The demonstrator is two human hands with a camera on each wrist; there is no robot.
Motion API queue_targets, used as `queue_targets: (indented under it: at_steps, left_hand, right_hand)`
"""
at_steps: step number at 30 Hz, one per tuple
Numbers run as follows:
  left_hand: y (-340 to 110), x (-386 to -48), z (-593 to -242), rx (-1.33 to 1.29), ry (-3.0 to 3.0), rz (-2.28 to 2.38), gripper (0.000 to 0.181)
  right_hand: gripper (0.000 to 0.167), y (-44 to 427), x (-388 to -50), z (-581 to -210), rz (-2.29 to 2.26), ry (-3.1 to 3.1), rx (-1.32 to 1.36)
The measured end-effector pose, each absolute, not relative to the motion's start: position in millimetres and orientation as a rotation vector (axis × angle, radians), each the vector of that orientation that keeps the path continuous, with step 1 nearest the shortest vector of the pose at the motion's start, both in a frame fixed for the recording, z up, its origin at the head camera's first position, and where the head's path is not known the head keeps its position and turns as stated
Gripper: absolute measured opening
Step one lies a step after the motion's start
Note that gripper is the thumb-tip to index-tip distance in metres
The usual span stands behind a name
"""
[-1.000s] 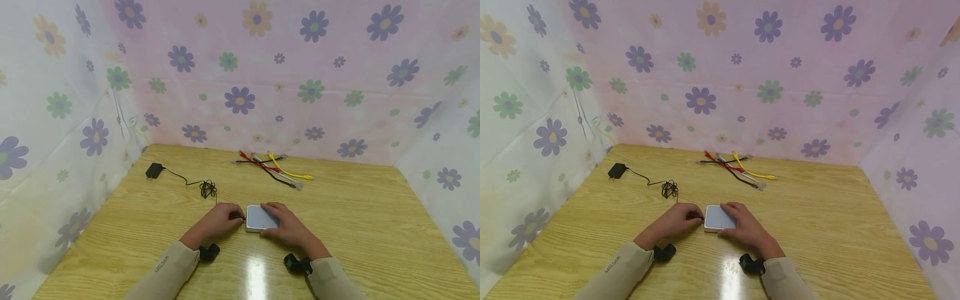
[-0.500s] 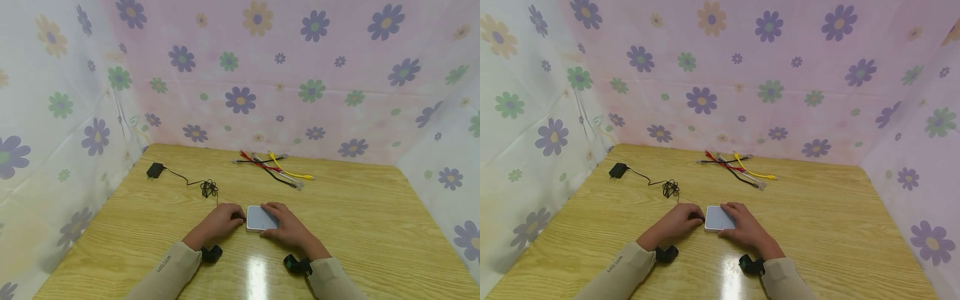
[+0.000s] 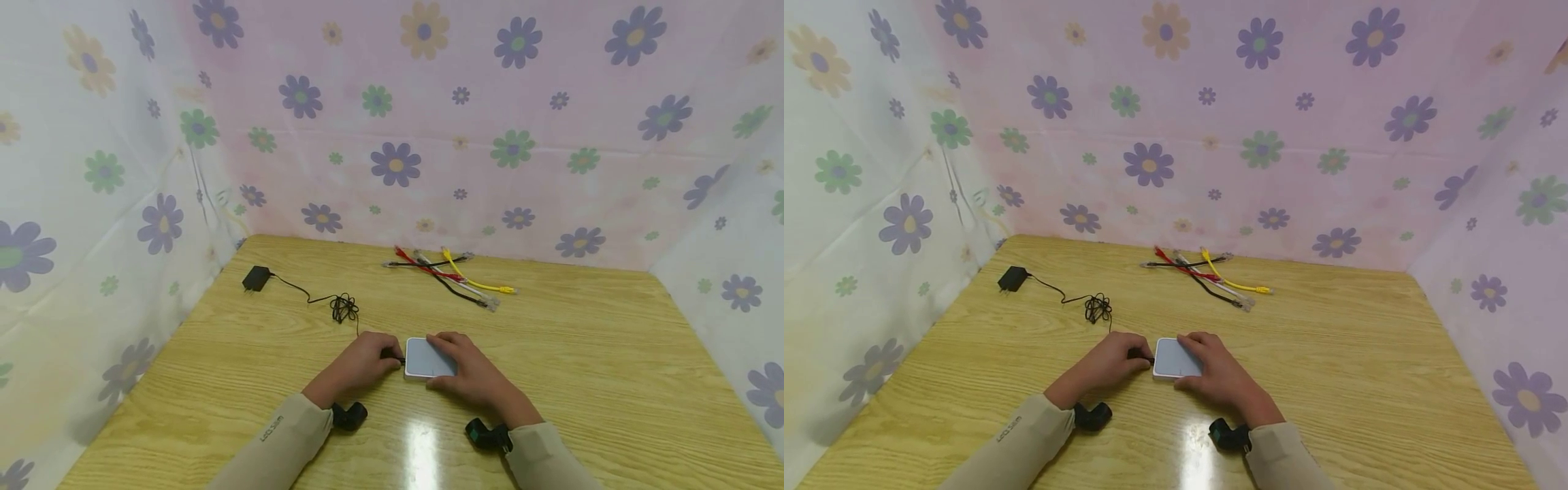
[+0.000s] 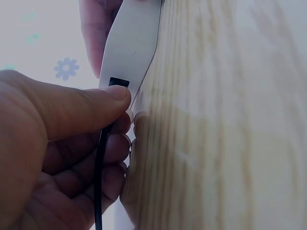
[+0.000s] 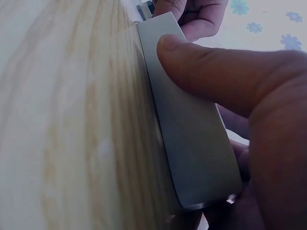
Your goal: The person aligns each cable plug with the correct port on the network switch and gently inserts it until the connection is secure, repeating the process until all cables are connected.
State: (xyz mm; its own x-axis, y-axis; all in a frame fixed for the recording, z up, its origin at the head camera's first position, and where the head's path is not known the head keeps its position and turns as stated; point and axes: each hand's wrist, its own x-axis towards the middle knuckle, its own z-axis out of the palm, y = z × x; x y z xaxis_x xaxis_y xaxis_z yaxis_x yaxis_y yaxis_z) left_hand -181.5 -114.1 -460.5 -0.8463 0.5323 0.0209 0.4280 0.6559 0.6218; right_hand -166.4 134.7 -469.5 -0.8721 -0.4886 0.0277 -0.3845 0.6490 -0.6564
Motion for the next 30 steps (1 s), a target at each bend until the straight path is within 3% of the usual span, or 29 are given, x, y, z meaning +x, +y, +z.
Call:
queue_targets:
  at_steps: [30]
  left_hand:
    - [-111.0,-183.1,-458.5,0.799,2.638,0.998,0.008]
  right_hand:
    - [0.072,133.7,-165.4,-468.1,-1.064,2.704,-0.772]
